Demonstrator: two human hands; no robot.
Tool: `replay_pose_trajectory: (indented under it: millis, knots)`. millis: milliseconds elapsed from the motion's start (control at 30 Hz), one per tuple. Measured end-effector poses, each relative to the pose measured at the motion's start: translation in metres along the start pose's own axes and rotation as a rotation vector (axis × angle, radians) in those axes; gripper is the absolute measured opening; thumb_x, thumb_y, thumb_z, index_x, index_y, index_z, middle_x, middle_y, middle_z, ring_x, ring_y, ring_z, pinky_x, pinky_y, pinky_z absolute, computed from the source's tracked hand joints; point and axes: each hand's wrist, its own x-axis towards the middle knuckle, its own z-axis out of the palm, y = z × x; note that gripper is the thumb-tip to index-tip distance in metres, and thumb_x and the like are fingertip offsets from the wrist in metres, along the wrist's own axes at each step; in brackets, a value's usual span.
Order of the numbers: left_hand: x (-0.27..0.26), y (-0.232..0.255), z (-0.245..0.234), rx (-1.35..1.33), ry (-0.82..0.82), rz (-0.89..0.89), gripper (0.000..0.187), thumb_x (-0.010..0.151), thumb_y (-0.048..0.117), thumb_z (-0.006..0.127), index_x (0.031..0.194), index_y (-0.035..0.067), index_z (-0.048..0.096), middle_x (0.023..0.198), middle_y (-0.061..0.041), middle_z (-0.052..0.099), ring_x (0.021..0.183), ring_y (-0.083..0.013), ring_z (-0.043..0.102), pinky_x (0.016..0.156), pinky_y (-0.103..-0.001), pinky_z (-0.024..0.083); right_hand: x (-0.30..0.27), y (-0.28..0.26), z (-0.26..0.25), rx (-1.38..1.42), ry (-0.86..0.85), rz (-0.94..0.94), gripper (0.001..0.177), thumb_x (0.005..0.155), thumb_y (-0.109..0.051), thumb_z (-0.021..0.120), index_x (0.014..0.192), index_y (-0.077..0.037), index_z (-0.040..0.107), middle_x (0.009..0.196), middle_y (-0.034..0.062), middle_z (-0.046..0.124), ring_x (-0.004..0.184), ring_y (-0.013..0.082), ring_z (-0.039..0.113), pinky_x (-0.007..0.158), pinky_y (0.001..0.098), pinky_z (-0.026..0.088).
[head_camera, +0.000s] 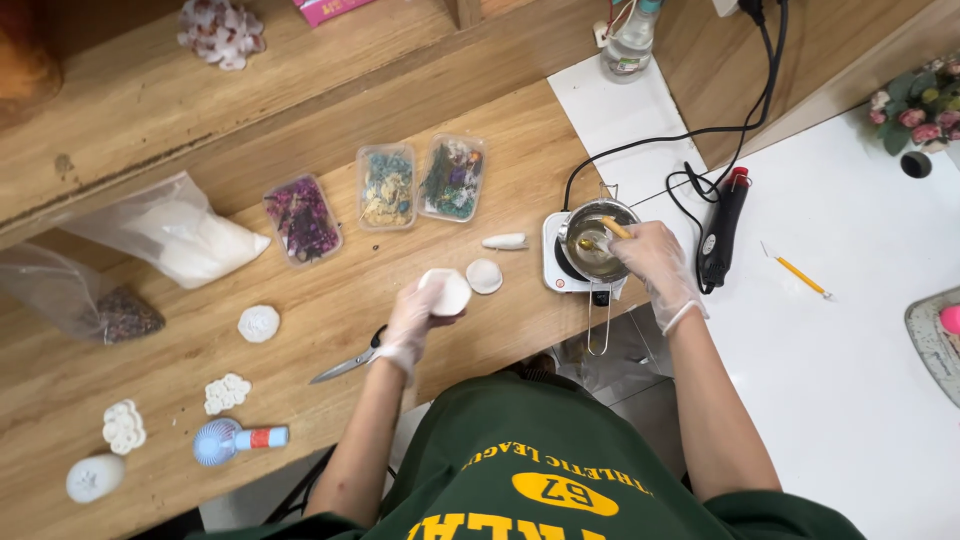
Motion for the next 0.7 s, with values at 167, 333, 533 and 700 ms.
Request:
replay_pose_trajectory:
  millis: [167,333,533,700]
  knots:
    - [-0.040,-0.006,-0.025,-0.001,0.228,-0.066,0.031,0.092,0.021,0.063,0.118,0.003,0.064,0.091,-0.011,0.076,0.069,-0.0216,0.075,0.054,-0.030,0.057,-0.002,-0.007,-0.007,0.017,0.052,-0.075,0.032,0.087,-0.038,0.075,0.093,-0.007,0.081,0.069,0.0118,0.070,0.066,0.0234,0.067,0.068,0.0381,0.050]
    - [-0.057,0.005,-0.002,-0.078,0.328,-0.046,0.030,0.091,0.020,0.071,0.114,0.001,0.066,0.086,-0.010,0.074,0.065,-0.0197,0.072,0.050,-0.027,0.051,0.010,-0.004,-0.005,0.035,0.072,-0.116,0.039,0.084,-0.045,0.077,0.089,-0.006,0.080,0.074,0.0129,0.073,0.071,0.0267,0.071,0.073,0.0388,0.054]
    - [-0.051,0.024,0.027,-0.049,0.292,0.022,0.033,0.090,0.029,0.073,0.107,0.001,0.068,0.080,-0.010,0.073,0.057,-0.0182,0.068,0.046,-0.027,0.048,0.021,-0.004,0.008,-0.113,0.029,-0.111,0.037,0.084,-0.045,0.078,0.089,-0.008,0.082,0.078,0.0154,0.074,0.076,0.0295,0.072,0.073,0.0424,0.053]
    - [-0.062,0.032,0.028,-0.011,0.314,0.044,0.036,0.092,0.040,0.070,0.097,0.004,0.069,0.068,-0.007,0.068,0.047,-0.0166,0.061,0.038,-0.027,0.038,0.015,-0.008,0.007,-0.158,0.078,-0.151,0.038,0.082,-0.045,0.081,0.094,-0.009,0.082,0.081,0.0155,0.075,0.076,0.0306,0.071,0.073,0.0436,0.053]
